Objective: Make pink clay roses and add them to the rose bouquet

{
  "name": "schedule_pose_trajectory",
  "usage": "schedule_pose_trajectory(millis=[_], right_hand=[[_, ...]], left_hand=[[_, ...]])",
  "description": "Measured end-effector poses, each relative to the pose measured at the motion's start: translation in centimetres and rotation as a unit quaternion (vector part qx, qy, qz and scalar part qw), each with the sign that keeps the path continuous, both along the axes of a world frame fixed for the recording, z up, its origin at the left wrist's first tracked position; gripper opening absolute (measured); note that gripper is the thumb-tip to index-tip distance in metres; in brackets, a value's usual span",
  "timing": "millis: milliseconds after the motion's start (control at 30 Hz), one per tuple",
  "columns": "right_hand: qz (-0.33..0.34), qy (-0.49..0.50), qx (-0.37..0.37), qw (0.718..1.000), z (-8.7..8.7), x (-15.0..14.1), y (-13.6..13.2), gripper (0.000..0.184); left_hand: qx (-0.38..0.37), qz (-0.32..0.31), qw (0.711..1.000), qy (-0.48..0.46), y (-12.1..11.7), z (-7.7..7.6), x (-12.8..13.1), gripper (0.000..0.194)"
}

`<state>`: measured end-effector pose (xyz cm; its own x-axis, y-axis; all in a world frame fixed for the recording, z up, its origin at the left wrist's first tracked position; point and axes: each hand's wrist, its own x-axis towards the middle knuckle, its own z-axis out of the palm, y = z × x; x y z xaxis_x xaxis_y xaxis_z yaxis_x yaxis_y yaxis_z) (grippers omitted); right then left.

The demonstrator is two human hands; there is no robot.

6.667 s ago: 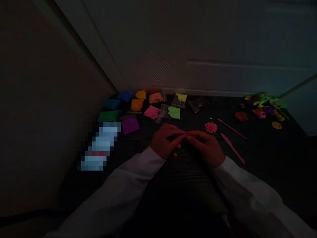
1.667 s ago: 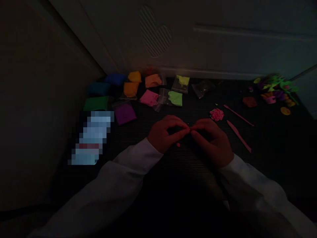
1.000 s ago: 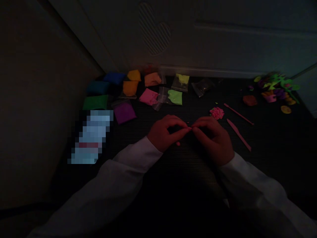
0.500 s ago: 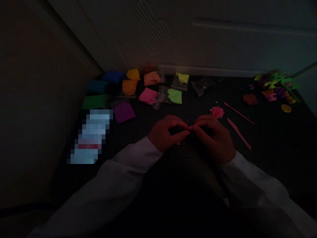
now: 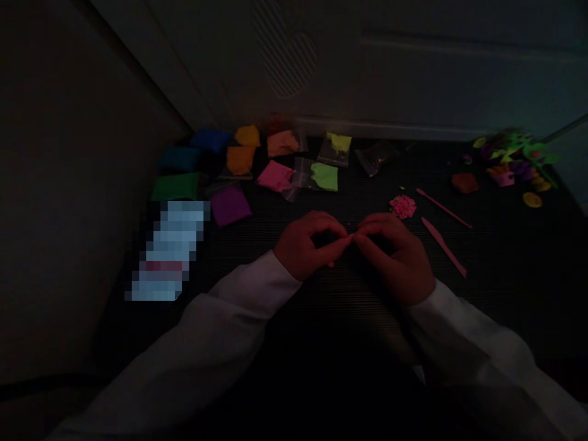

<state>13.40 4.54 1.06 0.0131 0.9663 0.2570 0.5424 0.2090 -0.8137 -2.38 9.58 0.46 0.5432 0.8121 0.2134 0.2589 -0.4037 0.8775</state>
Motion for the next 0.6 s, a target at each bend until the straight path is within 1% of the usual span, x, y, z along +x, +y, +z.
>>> schedule_pose_trajectory(millis=[133, 333, 600], right_hand=[[-0.001, 0.000, 0.001, 1.000, -0.04, -0.03, 0.07, 0.006], [0.010, -0.018, 0.006, 1.000, -0.15, -0.08, -0.01, 0.006], [0.006, -0.003, 0.004, 1.000, -0.07, 0.06, 0.01, 0.008]], left_hand=[[0.000, 0.005, 1.000, 0.007, 0.02, 0.03, -0.13, 0.014], [0.015, 0.002, 1.000, -0.002, 0.05, 0.26, -0.09, 0.009], [-0.006, 0.004, 1.000, 0.000, 0.13, 0.32, -0.07, 0.012]])
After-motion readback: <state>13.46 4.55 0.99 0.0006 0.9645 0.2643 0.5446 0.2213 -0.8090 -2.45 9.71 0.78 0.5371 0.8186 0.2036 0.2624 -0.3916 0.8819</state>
